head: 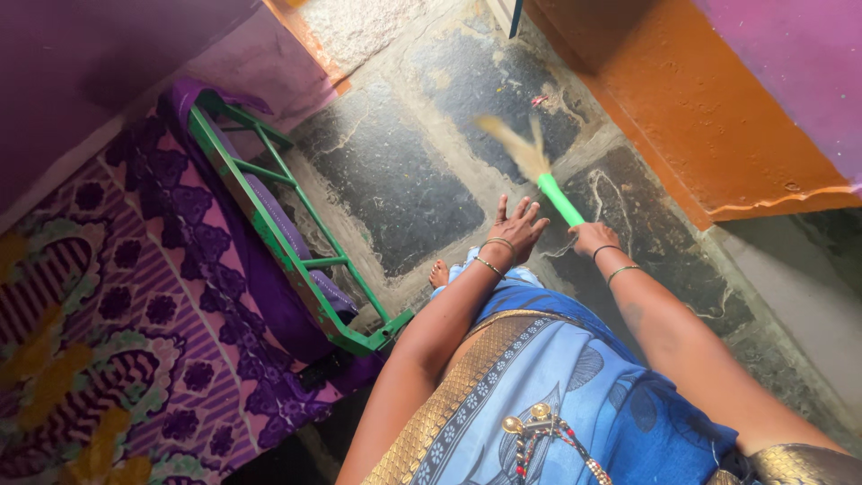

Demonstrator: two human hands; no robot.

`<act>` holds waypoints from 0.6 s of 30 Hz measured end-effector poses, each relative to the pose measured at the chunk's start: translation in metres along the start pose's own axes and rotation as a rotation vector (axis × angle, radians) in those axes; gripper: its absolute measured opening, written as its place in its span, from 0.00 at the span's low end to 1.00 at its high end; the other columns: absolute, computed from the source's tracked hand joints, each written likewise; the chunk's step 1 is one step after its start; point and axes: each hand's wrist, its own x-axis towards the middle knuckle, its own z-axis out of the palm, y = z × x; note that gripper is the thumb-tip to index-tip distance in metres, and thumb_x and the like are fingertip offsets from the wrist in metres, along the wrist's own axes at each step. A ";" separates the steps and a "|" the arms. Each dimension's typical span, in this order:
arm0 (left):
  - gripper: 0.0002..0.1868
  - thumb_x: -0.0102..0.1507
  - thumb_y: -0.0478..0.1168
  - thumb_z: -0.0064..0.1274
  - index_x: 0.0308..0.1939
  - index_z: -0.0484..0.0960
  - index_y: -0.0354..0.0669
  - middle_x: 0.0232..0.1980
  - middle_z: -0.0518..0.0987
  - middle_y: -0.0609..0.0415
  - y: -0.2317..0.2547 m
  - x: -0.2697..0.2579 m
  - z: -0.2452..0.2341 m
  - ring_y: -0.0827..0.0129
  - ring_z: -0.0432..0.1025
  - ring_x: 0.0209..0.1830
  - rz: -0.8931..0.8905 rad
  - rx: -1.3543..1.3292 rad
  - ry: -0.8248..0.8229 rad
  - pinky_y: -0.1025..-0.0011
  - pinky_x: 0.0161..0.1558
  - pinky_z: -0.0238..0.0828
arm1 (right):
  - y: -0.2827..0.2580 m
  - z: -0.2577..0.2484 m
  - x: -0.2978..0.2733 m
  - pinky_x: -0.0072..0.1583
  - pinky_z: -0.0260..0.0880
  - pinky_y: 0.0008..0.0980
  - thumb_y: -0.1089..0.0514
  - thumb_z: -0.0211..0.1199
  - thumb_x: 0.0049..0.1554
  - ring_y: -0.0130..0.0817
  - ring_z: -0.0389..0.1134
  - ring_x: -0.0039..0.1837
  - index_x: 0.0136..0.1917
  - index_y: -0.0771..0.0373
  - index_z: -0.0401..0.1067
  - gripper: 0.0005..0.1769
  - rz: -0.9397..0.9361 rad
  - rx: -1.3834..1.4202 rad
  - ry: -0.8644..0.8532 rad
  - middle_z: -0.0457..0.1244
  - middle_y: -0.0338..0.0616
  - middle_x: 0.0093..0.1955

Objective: The person sweeps debris across a stone tile floor using a hand broom, moving the broom in short strokes toward the edge of the room.

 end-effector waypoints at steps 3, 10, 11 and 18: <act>0.28 0.63 0.37 0.46 0.68 0.72 0.59 0.78 0.60 0.49 -0.007 0.002 -0.007 0.55 0.47 0.82 0.016 0.022 0.002 0.34 0.75 0.24 | -0.011 -0.007 0.005 0.63 0.72 0.49 0.58 0.67 0.51 0.52 0.71 0.64 0.68 0.35 0.73 0.32 -0.036 0.057 0.059 0.68 0.50 0.63; 0.28 0.62 0.38 0.48 0.68 0.72 0.58 0.78 0.62 0.50 -0.020 0.013 -0.012 0.55 0.48 0.82 0.041 0.034 -0.004 0.33 0.76 0.24 | -0.067 0.002 0.010 0.63 0.73 0.49 0.55 0.66 0.52 0.56 0.71 0.63 0.65 0.52 0.73 0.26 -0.171 -0.015 0.013 0.69 0.58 0.60; 0.28 0.62 0.38 0.48 0.68 0.72 0.59 0.77 0.62 0.49 -0.021 0.015 -0.012 0.55 0.48 0.82 0.048 0.030 0.004 0.32 0.75 0.24 | -0.076 0.004 0.010 0.63 0.74 0.47 0.53 0.64 0.55 0.55 0.72 0.63 0.60 0.64 0.77 0.21 -0.161 -0.034 0.012 0.70 0.61 0.59; 0.27 0.62 0.38 0.50 0.66 0.73 0.59 0.76 0.63 0.50 -0.041 0.006 -0.024 0.55 0.49 0.82 0.041 0.049 0.037 0.30 0.75 0.24 | -0.111 0.011 0.009 0.62 0.70 0.51 0.55 0.64 0.51 0.54 0.68 0.64 0.60 0.60 0.74 0.23 -0.377 0.009 0.118 0.66 0.59 0.61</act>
